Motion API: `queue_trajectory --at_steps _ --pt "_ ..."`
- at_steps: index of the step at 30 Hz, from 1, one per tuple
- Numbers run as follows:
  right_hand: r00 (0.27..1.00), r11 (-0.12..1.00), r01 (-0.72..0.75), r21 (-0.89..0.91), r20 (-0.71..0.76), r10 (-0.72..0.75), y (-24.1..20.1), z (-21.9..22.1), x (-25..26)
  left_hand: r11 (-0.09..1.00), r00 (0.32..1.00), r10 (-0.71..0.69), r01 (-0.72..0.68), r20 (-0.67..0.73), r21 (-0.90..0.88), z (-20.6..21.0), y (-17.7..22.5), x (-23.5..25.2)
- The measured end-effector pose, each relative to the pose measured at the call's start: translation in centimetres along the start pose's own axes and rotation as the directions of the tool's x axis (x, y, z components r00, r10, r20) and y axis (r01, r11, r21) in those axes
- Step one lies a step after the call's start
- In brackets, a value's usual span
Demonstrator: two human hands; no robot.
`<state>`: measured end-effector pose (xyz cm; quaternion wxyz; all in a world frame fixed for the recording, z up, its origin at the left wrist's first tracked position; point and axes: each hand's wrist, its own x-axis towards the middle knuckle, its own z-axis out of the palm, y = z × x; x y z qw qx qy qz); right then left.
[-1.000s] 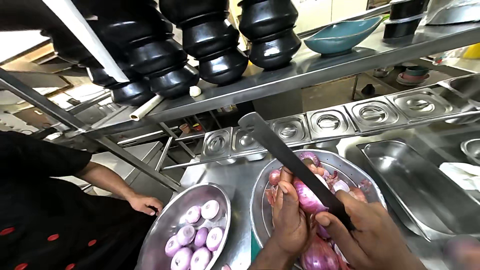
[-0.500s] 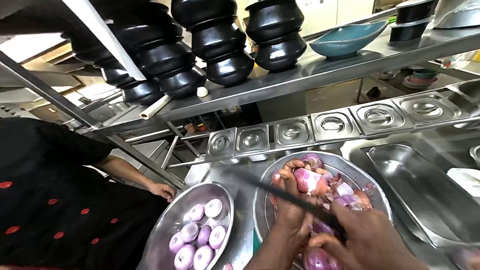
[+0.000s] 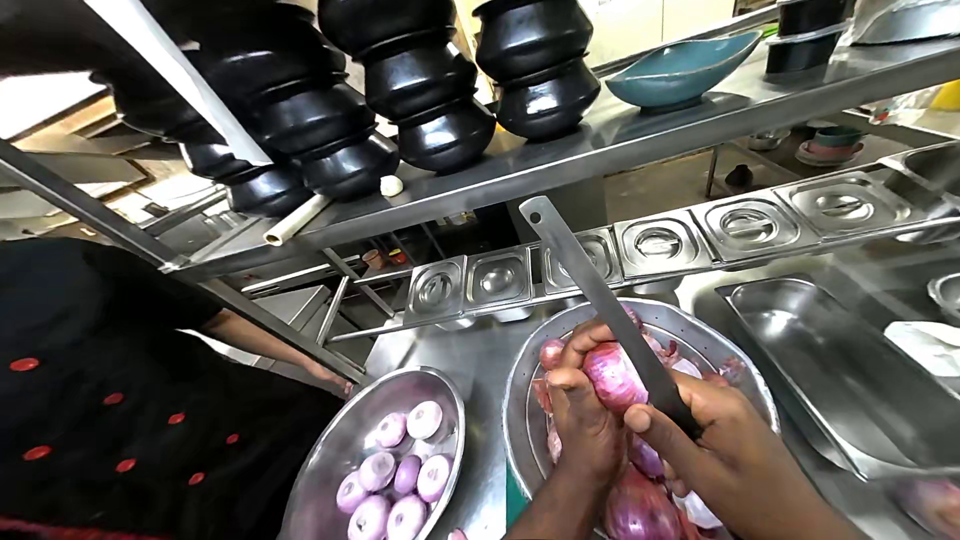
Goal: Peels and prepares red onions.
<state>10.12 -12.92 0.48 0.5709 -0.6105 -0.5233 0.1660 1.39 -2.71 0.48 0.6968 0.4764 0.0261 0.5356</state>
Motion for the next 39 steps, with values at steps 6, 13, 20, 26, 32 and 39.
queue_trajectory --at_steps 6,13,20,26,32,39 --pt "0.998 0.999 0.048 -0.014 0.038 -0.047 -0.3 0.0 0.0 0.994 0.994 0.102 -0.102 0.026 0.039 -0.2 -0.3 0.0" --pt "0.887 0.616 0.341 -0.710 0.025 -0.461 -1.2 1.8 -1.3 0.984 0.995 0.081 -0.088 0.050 0.155 -1.4 -1.0 0.7" --pt "0.862 0.545 0.463 -0.699 0.210 -0.462 0.1 1.6 -2.5 0.987 0.983 -0.097 0.114 -0.154 0.109 -1.7 -1.7 1.0" --pt "0.942 0.758 0.279 -0.590 0.017 -0.334 1.8 -1.7 -0.9 0.944 0.983 -0.160 0.178 -0.087 0.279 -1.2 -0.1 0.8" --pt "0.921 0.755 0.304 -0.582 -0.022 -0.388 1.6 -2.3 0.5 0.948 0.974 -0.213 0.226 -0.078 0.225 -0.3 -0.2 0.5" --pt "0.907 0.709 0.314 -0.631 -0.022 -0.421 1.6 -1.5 0.5 0.944 0.987 -0.161 0.158 -0.013 0.289 -0.3 0.3 0.4"
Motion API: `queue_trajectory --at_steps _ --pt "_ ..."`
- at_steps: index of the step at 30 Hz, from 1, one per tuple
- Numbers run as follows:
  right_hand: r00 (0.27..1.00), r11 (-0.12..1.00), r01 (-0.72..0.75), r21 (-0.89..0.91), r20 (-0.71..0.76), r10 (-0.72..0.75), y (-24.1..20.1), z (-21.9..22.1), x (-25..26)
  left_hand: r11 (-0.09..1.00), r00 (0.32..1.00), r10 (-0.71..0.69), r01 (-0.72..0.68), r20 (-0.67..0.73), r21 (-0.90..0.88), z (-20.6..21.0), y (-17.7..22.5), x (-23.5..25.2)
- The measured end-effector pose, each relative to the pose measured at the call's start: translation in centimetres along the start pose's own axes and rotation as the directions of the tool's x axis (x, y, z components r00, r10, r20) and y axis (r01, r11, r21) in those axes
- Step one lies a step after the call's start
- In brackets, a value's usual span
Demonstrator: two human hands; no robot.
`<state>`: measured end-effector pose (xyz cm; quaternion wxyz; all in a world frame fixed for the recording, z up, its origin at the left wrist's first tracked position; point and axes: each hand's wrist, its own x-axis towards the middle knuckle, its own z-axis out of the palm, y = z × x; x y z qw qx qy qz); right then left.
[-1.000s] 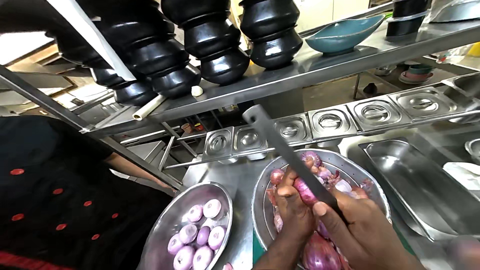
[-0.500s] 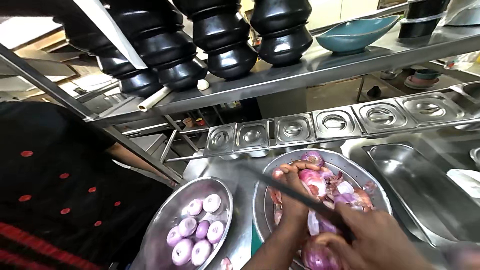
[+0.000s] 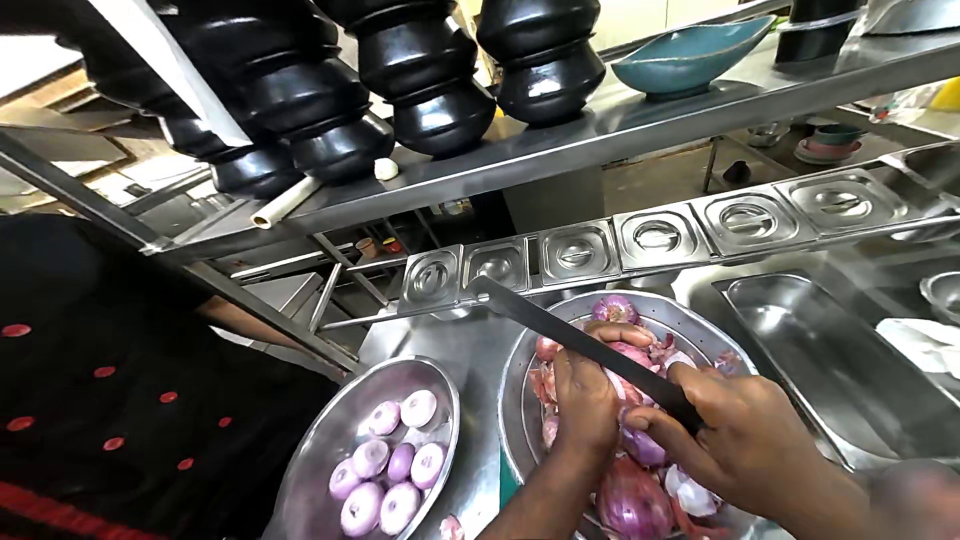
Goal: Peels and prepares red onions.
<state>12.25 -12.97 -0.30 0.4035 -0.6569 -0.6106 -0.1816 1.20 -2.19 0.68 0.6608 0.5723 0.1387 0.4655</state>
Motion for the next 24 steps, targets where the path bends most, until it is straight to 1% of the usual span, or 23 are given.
queue_trajectory --at_steps 4,7,10,12,14,15,16,18,20,22,24 --pt "0.998 0.997 0.065 -0.038 0.015 -0.064 0.2 -0.1 0.0 0.999 1.000 -0.005 0.004 0.027 0.033 -0.1 0.2 0.0" --pt "0.992 0.988 0.127 -0.083 0.016 -0.126 0.6 -0.3 0.2 0.996 0.997 -0.061 0.058 0.047 0.068 -0.3 0.4 0.1" --pt "0.972 0.960 0.235 -0.155 0.011 -0.236 0.8 -0.5 0.1 0.985 0.992 -0.123 0.118 0.029 0.126 -0.1 0.4 0.6" --pt "0.948 0.931 0.318 -0.179 0.047 -0.314 0.6 -0.4 -0.3 0.976 0.983 -0.184 0.185 -0.016 0.112 0.1 0.5 1.0" --pt "0.921 0.904 0.389 -0.178 0.095 -0.378 0.4 0.1 -0.9 0.967 0.968 -0.250 0.251 -0.037 0.043 0.1 0.5 1.3" --pt "0.917 0.901 0.397 -0.174 0.101 -0.385 0.4 0.3 -1.2 0.958 0.957 -0.285 0.286 -0.055 -0.002 0.2 0.5 1.5" --pt "0.927 0.913 0.374 -0.162 0.090 -0.364 0.5 0.5 -1.3 0.953 0.951 -0.304 0.303 -0.058 -0.027 0.2 0.6 1.5" --pt "0.966 0.956 0.260 -0.136 0.036 -0.258 1.0 0.3 -1.0 0.949 0.948 -0.314 0.313 -0.055 -0.021 0.2 0.5 1.5" --pt "0.988 0.983 0.150 -0.108 -0.022 -0.153 1.5 -0.2 -0.1 0.955 0.955 -0.295 0.295 -0.015 0.009 0.0 0.6 1.2" --pt "0.993 0.988 0.112 -0.104 -0.036 -0.116 1.8 -0.5 0.6 0.971 0.972 -0.236 0.234 0.026 0.055 -0.1 0.5 0.9" --pt "0.992 0.985 0.116 -0.127 -0.030 -0.121 1.8 -0.7 1.0 0.980 0.983 -0.173 0.166 0.060 0.108 -0.1 0.4 0.9"
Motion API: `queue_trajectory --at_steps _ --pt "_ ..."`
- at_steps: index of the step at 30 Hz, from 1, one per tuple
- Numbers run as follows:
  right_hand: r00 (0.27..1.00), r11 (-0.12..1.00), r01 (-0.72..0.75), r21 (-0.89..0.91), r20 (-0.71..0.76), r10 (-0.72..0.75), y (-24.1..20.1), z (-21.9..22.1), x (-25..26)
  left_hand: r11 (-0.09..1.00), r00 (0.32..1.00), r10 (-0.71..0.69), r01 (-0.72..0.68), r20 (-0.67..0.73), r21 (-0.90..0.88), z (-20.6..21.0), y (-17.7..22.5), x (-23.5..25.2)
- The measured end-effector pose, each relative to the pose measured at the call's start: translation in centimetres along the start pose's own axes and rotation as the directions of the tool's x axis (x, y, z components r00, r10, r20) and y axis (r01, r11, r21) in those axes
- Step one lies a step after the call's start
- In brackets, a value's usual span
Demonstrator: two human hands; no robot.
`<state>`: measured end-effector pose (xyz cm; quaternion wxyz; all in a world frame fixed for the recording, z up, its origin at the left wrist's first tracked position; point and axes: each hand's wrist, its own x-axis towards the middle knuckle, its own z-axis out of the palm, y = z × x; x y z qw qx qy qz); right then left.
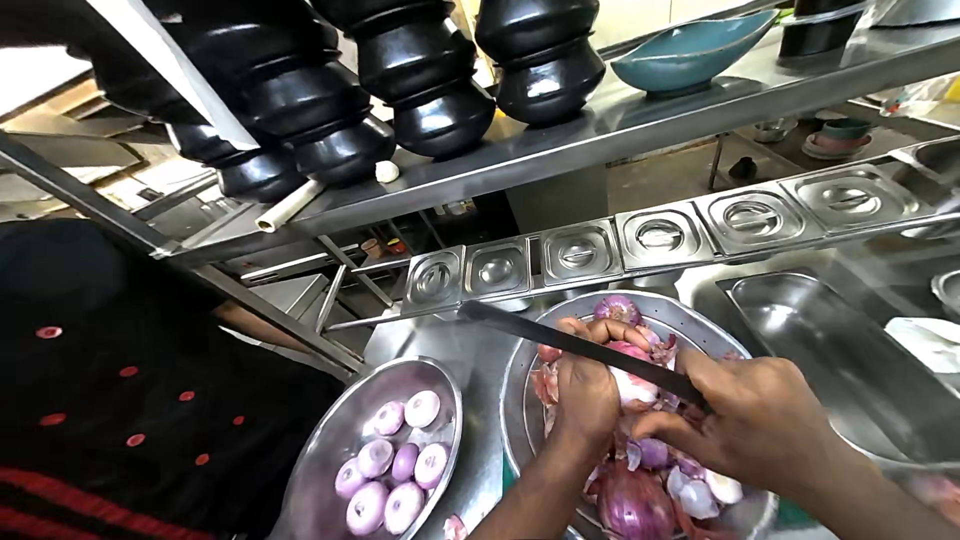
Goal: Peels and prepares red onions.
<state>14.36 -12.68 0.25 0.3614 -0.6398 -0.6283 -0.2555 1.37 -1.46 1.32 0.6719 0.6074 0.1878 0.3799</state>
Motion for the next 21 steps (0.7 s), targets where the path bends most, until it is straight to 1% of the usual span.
queue_trajectory --at_steps 4,7,10,13,14,15,17,19,20,21 --pt "0.998 0.998 0.066 -0.008 0.008 -0.066 0.0 0.1 0.0 0.992 0.998 0.068 -0.066 -0.014 0.107 -0.1 0.3 -0.2" --pt "0.986 0.984 0.169 -0.051 0.001 -0.169 0.0 0.2 -0.2 0.986 0.999 0.045 -0.044 -0.006 0.164 -0.2 0.2 -0.1" --pt "0.959 0.956 0.281 -0.085 -0.007 -0.282 0.3 0.4 -0.5 0.997 0.999 -0.014 0.016 -0.031 0.081 0.4 0.1 0.1" --pt "0.937 0.933 0.350 -0.083 0.018 -0.350 0.5 0.6 -1.1 0.971 0.976 -0.213 0.207 -0.040 -0.116 0.7 -0.1 0.5" --pt "0.943 0.941 0.334 -0.061 0.014 -0.334 0.6 0.7 -1.2 0.955 0.962 -0.271 0.266 -0.020 -0.133 0.5 -0.1 0.6" --pt "0.959 0.959 0.282 -0.016 -0.003 -0.282 0.9 0.7 -1.2 0.945 0.951 -0.307 0.307 0.020 -0.112 0.1 -0.2 0.6" --pt "0.994 0.989 0.113 0.095 -0.026 -0.111 1.9 0.3 -0.9 0.939 0.930 -0.334 0.342 0.152 -0.036 -1.2 -0.4 0.6" --pt "0.999 0.993 -0.014 0.118 -0.033 0.018 2.8 0.2 -0.6 0.922 0.898 -0.364 0.385 0.248 -0.044 -1.8 -0.2 0.7" --pt "0.998 0.993 -0.038 0.109 -0.038 0.043 2.9 0.3 -0.7 0.916 0.892 -0.371 0.398 0.258 -0.060 -1.7 -0.1 0.7" --pt "0.999 0.995 -0.029 0.098 -0.033 0.033 2.6 0.4 -0.8 0.912 0.899 -0.370 0.400 0.236 -0.093 -1.5 -0.2 0.7"
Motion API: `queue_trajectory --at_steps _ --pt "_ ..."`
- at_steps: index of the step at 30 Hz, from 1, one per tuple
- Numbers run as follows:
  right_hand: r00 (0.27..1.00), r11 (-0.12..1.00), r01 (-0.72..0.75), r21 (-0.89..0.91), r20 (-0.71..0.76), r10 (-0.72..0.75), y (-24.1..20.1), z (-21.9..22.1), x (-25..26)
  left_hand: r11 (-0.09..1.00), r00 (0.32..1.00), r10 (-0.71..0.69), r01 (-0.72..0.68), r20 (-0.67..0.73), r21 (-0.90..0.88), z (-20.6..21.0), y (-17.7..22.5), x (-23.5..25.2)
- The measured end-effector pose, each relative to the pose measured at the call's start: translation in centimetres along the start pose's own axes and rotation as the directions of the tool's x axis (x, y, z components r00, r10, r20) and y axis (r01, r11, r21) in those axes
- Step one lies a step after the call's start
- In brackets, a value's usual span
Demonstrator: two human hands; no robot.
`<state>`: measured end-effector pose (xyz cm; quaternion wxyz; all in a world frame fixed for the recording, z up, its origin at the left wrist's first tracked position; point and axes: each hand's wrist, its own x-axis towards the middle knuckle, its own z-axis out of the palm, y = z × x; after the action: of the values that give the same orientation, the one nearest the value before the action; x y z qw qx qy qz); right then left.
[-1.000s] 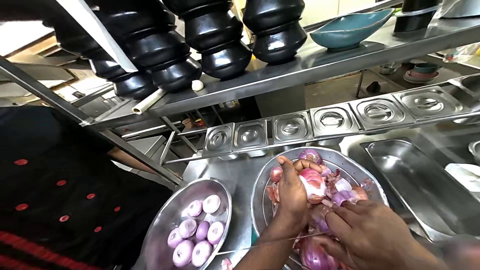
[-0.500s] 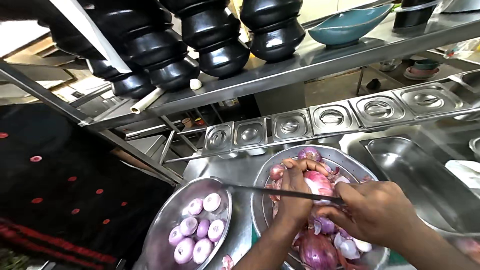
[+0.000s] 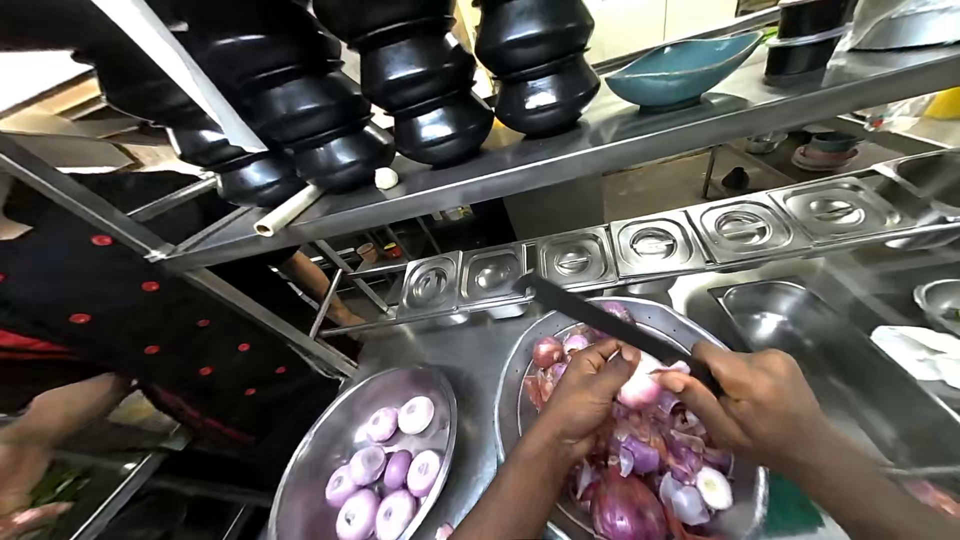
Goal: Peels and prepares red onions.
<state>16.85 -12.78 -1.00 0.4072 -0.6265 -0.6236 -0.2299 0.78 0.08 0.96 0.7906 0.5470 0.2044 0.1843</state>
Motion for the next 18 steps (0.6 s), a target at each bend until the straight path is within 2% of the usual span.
queue_trajectory --at_steps 5,7,9,13,15,18 --pt "0.960 0.965 0.245 -0.089 0.164 -0.228 -3.4 2.0 -3.0 0.964 0.975 0.094 -0.140 -0.200 -0.226 0.0 -1.1 1.5" --pt "0.960 0.967 0.239 -0.082 0.168 -0.223 -3.1 2.3 -3.4 0.950 0.972 0.092 -0.150 -0.214 -0.274 -0.2 -1.1 1.7" --pt "0.977 0.986 0.164 -0.037 0.141 -0.157 -2.4 2.1 -3.2 0.942 0.970 0.083 -0.152 -0.230 -0.299 -0.4 -1.3 1.8" --pt "0.996 0.996 -0.049 0.068 0.083 0.043 -1.2 0.7 -0.9 0.978 0.934 0.135 -0.180 -0.329 -0.108 0.1 -0.8 1.3" --pt "0.990 0.990 -0.116 0.084 0.093 0.108 -1.0 0.2 0.2 0.965 0.900 0.258 -0.255 -0.350 0.055 0.2 -0.9 1.1" --pt "0.985 0.989 -0.135 0.067 0.120 0.126 -1.2 0.1 1.2 0.901 0.847 0.426 -0.365 -0.318 0.235 0.5 -0.8 0.6"
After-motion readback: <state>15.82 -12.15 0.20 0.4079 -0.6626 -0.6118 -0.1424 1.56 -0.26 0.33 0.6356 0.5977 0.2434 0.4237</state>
